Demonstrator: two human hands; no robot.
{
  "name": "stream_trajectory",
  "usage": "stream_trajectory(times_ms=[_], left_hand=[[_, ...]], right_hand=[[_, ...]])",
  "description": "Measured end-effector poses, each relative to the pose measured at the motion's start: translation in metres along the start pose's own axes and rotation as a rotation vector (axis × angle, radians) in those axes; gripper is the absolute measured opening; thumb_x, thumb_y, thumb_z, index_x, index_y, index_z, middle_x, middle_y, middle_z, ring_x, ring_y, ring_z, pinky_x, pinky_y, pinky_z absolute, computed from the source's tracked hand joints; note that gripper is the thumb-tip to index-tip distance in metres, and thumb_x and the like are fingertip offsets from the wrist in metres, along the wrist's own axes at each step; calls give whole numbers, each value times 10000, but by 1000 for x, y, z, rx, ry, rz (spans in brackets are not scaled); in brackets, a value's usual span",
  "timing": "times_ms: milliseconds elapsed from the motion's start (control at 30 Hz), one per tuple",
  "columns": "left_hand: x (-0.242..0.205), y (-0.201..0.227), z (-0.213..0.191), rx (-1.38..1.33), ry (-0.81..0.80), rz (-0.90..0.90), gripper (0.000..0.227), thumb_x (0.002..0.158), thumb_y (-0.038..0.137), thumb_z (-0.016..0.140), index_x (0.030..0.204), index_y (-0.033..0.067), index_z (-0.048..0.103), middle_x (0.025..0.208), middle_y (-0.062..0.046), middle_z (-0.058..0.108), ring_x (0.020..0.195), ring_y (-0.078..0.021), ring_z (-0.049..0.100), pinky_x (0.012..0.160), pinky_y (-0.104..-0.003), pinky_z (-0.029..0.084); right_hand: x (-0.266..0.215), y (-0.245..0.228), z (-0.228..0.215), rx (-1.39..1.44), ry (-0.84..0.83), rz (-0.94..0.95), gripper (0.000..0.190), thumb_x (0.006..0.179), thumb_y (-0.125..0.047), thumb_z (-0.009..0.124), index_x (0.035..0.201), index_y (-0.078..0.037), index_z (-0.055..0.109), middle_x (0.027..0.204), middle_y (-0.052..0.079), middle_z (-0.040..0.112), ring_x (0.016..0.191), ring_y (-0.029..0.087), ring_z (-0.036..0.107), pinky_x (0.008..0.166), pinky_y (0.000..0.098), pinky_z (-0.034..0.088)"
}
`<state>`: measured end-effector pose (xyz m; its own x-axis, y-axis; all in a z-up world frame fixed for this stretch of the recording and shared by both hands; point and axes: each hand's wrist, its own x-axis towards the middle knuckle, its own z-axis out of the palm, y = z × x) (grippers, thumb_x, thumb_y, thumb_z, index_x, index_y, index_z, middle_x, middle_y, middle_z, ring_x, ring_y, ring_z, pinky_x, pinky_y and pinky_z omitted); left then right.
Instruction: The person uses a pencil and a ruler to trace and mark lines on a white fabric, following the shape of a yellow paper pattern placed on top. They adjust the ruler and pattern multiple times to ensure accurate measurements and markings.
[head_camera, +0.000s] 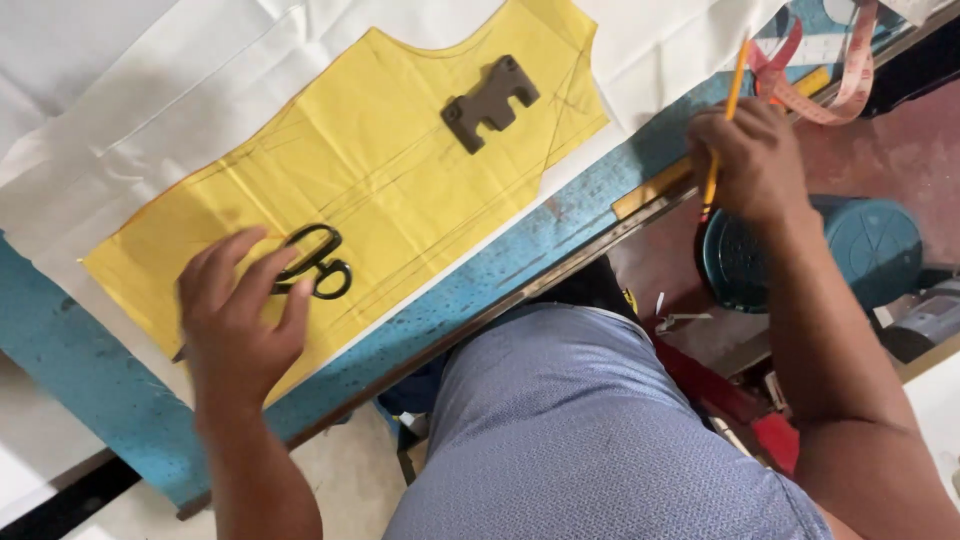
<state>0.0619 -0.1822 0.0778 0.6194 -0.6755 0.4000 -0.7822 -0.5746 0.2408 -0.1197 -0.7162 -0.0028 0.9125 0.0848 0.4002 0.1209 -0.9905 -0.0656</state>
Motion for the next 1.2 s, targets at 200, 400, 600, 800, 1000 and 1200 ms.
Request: stream_trajectory(times_ms=[200,400,600,800,1000,1200], left_hand=[[127,76,93,-215,-94,103,220,973,75,683,1177,30,753,1234,-151,673,1127,-344,612,943,-492,480],[230,119,209,-77,-219,85,239,931,143,744,1158,68,741,1059,-91,641,1055,-308,576,850,-452,493],[265,144,244,151,-46,85,302,751,133,755,1032,96,653,1018,-102,564,967,-312,525,697,-430,462],[259,165,247,230,-117,-84,418,812,197,780,1187,102,623,1188,-129,587,1096,-319,502,852,-429,478],[229,189,248,166,-70,-212,595,913,206,820,1438,82,570,1446,-205,557,1324,-395,513,1099,-551,445],[193,212,240,143,42,-275,358,1013,120,721,1356,55,642,1367,-148,617,1336,-364,524,1148,-557,397]], right_hand=[[-4,67,-8,70,-98,-154,102,976,-31,750,1029,-31,663,961,136,718,993,348,663,797,449,513],[0,127,-20,-2,-57,-166,80,1057,-71,692,1136,-59,700,1005,108,706,1042,348,679,892,423,478],[5,168,-27,30,26,-119,136,1026,-123,803,1150,-94,757,1187,94,805,1100,318,678,969,428,434],[27,145,-24,-14,-36,-236,76,1050,-68,699,1042,-91,627,904,57,667,1031,279,626,874,417,427],[42,156,-19,-41,-142,-354,47,1026,-51,594,1014,-97,594,802,49,581,796,269,621,911,407,498],[55,173,-21,-46,-273,-514,166,952,-92,664,1096,-81,582,919,87,651,888,300,666,861,409,497]])
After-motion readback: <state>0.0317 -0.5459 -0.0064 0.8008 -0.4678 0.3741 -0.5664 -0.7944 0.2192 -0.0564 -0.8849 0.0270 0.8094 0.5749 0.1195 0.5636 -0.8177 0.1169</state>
